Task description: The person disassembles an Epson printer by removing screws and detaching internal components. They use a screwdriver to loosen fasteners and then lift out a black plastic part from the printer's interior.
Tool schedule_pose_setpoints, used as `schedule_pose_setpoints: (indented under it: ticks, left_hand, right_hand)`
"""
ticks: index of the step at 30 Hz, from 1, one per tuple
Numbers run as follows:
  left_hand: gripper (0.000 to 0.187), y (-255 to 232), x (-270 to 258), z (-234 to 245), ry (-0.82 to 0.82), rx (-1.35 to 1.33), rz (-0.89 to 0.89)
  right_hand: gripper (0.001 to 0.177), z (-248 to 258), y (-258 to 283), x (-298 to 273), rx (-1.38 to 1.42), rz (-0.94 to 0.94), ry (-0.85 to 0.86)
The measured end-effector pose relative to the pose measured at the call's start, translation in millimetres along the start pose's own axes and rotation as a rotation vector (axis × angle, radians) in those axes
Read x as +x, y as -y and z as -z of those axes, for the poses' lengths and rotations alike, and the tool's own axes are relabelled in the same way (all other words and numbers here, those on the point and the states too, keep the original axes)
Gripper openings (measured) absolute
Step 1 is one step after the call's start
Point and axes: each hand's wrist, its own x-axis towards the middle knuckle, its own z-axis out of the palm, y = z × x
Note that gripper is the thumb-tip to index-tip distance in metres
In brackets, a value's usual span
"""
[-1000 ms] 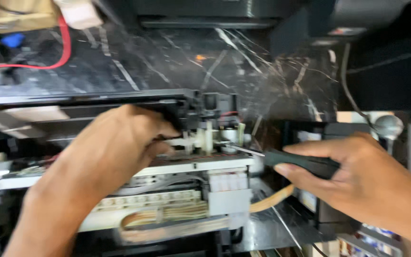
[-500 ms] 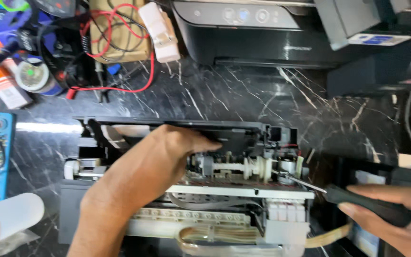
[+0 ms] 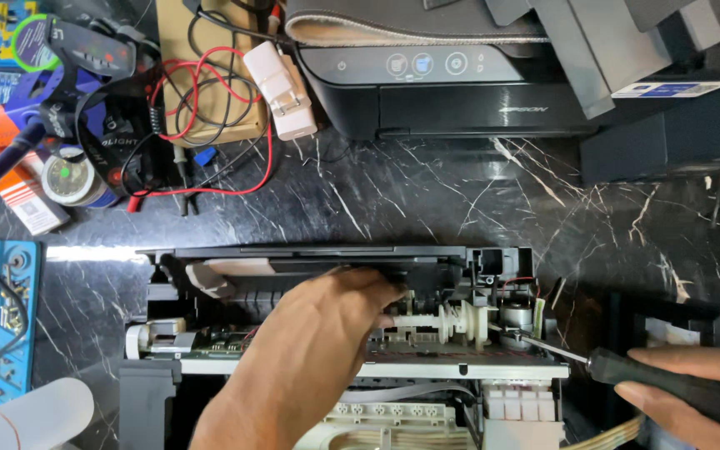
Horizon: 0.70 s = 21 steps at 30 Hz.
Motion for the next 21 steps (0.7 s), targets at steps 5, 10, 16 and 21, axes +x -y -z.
schedule_pose_setpoints:
  ticks: [5,10,16,21]
  left_hand:
    - [0.024,-4,-2,-24,-0.061,0.178,0.061]
    - [0.015,-9,5,-32,0.152,0.341,0.202]
    - [0.031,-9,6,-24,0.19,0.376,0.122]
    - [0.026,-6,7,-21,0.124,0.344,0.081]
  right_hand:
    - [0.04,-8,-8,-13,0.246,0.356,-0.169]
    - [0.039,-13,-4,-9,0.174,0.095,-0.085]
    - [0.022,-24,-13,-4,0.27,0.189,-0.137]
    - [0.014,-19,-4,-6,0.156,0.049,-0.049]
